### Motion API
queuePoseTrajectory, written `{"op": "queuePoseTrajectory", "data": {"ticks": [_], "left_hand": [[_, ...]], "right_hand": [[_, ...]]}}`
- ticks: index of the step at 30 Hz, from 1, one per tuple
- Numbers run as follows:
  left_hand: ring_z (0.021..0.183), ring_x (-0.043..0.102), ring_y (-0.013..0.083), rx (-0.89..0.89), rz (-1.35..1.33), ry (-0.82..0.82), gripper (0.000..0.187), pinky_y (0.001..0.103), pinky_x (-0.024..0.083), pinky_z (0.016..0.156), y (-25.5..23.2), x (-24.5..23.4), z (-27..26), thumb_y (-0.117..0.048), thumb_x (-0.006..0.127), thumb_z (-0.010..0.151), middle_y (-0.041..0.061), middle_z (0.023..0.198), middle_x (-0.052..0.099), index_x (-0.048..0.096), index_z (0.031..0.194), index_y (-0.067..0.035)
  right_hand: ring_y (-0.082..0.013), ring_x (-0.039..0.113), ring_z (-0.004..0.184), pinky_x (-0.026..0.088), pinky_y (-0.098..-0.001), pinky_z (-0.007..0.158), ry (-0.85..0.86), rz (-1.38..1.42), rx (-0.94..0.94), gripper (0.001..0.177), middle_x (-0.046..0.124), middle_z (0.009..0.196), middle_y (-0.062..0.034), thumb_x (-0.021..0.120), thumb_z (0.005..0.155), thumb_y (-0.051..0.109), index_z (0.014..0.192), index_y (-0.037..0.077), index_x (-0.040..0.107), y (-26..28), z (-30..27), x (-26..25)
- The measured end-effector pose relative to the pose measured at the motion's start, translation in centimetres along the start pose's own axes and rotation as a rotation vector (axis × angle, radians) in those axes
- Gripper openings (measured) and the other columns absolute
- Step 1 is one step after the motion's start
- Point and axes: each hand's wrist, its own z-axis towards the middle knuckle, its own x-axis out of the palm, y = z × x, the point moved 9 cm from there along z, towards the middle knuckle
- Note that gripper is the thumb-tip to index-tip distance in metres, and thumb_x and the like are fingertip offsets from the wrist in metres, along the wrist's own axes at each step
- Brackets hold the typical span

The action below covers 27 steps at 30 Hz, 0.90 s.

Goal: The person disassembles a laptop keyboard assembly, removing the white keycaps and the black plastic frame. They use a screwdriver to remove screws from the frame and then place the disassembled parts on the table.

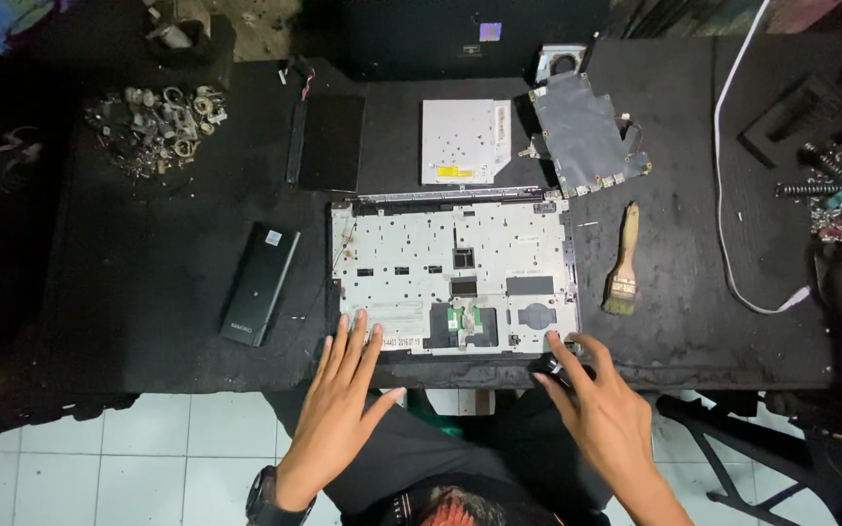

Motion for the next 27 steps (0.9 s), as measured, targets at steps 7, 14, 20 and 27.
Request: {"op": "queuePoseTrajectory", "data": {"ticks": [7,14,20,27], "left_hand": [[0.159,0.003,0.0357,0.024,0.011,-0.025,0.089,0.05,0.014,0.125,-0.2,0.1,-0.2,-0.049,0.058,0.1,0.013,0.173,0.004,0.01,0.166,-0.012],[0.159,-0.002,0.033,-0.035,-0.004,0.047,0.091,0.05,0.009,0.125,0.2,1.4,-1.0,-0.051,0.056,0.1,0.01,0.174,-0.002,0.005,0.166,-0.015],[0.159,-0.003,0.033,-0.041,-0.006,0.053,0.091,0.051,0.009,0.125,0.3,2.3,-1.9,-0.053,0.055,0.099,0.009,0.174,-0.001,0.006,0.166,-0.017],[0.16,0.011,0.0283,-0.122,-0.397,-0.051,0.069,0.055,0.011,0.126,0.7,2.2,-4.0,-0.033,0.062,0.097,0.004,0.173,0.018,0.036,0.159,-0.02]], "right_hand": [[-0.0165,0.052,0.043,0.031,-0.0299,0.027,-0.018,0.011,-0.009,0.058,0.061,0.131,-0.0025,0.071,0.092,0.04,0.146,0.031,0.051,-0.3,-0.3,0.0],[-0.0151,0.057,0.05,0.031,-0.0297,0.028,-0.029,0.023,-0.025,0.054,0.061,0.129,-0.002,0.069,0.093,0.04,0.144,0.031,0.053,-0.4,-1.0,0.3],[-0.014,0.058,0.052,0.029,-0.029,0.029,-0.025,0.031,-0.024,0.052,0.06,0.129,0.0006,0.068,0.095,0.036,0.144,0.032,0.053,-0.5,-2.1,0.5],[-0.0178,0.06,0.054,0.037,-0.032,0.025,0.107,0.052,0.078,0.046,0.058,0.129,0.0037,0.068,0.093,0.034,0.137,0.035,0.056,-1.4,-3.8,0.9]]}}
